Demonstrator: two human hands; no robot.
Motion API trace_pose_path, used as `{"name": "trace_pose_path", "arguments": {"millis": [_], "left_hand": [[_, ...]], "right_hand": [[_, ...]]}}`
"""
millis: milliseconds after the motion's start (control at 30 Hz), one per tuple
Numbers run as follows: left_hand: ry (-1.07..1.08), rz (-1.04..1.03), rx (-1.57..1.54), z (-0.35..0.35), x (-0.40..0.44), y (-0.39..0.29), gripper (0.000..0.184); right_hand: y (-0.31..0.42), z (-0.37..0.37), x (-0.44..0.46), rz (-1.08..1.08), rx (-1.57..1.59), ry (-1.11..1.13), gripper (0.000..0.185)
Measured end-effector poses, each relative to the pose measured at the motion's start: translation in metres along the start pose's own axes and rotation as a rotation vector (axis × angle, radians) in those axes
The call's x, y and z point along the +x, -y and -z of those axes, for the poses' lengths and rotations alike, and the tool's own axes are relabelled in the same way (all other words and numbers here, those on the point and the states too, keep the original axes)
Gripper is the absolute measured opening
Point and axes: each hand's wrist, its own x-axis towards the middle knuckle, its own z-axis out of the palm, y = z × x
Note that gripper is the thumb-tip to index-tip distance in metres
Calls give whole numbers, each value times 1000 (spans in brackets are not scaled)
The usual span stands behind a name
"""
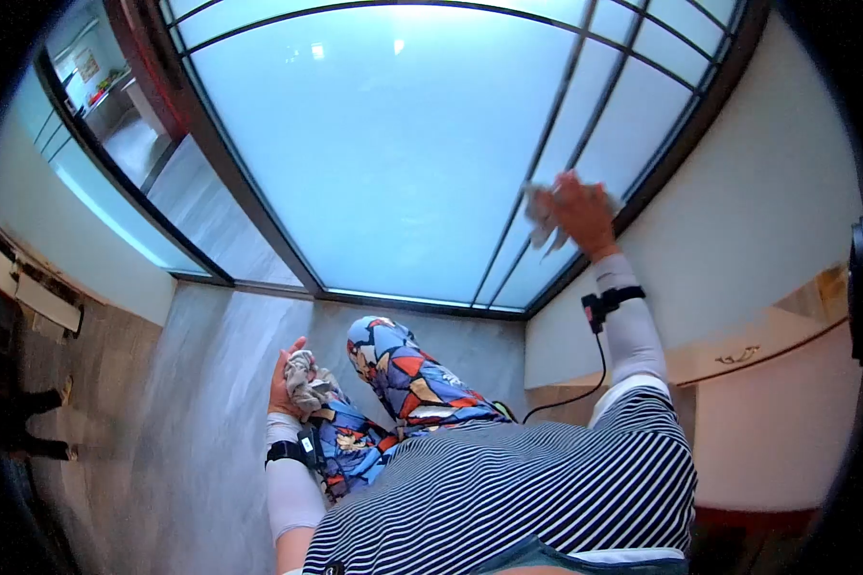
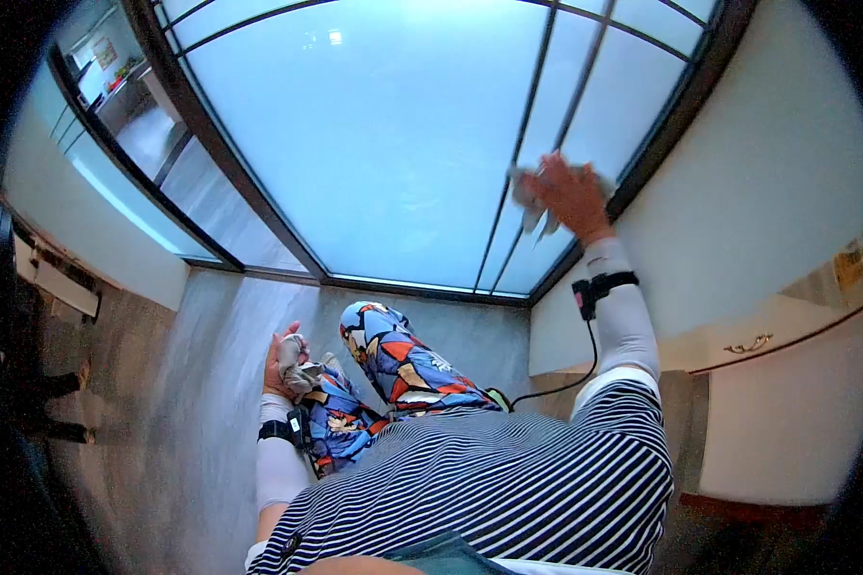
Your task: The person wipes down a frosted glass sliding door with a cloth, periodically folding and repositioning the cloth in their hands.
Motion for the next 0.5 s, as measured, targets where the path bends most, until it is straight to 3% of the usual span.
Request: {"name": "trace_pose_path", "arguments": {"millis": [67, 133, 200, 267, 333, 400, 433, 500], "left_hand": [[11, 17, -19, -3, 2, 4, 51], [7, 18, -39, -5, 1, 11, 51], [38, 12, -23, 4, 1, 18, 54], [15, -4, -8, 10, 0, 21, 55], [12, -9, 11, 11, -1, 19, 55], [18, -12, -12, 11, 2, 16, 55], [21, -20, 6, 12, 8, 5, 55], [28, -22, 15, 16, 10, -1, 55]], "right_hand": [[-61, 12, 7, -168, 32, -86, 76], [-97, 39, 49, -328, 138, -323, 90], [-118, 77, 96, -468, 192, -357, 91], [-132, 85, 139, -527, 128, -562, 73], [-125, 96, 176, -670, 171, -609, 70], [-97, 114, 196, -610, 67, -496, 84], [-88, 94, 198, -598, 73, -495, 72], [-53, 65, 193, -469, 141, -552, 78]]}}
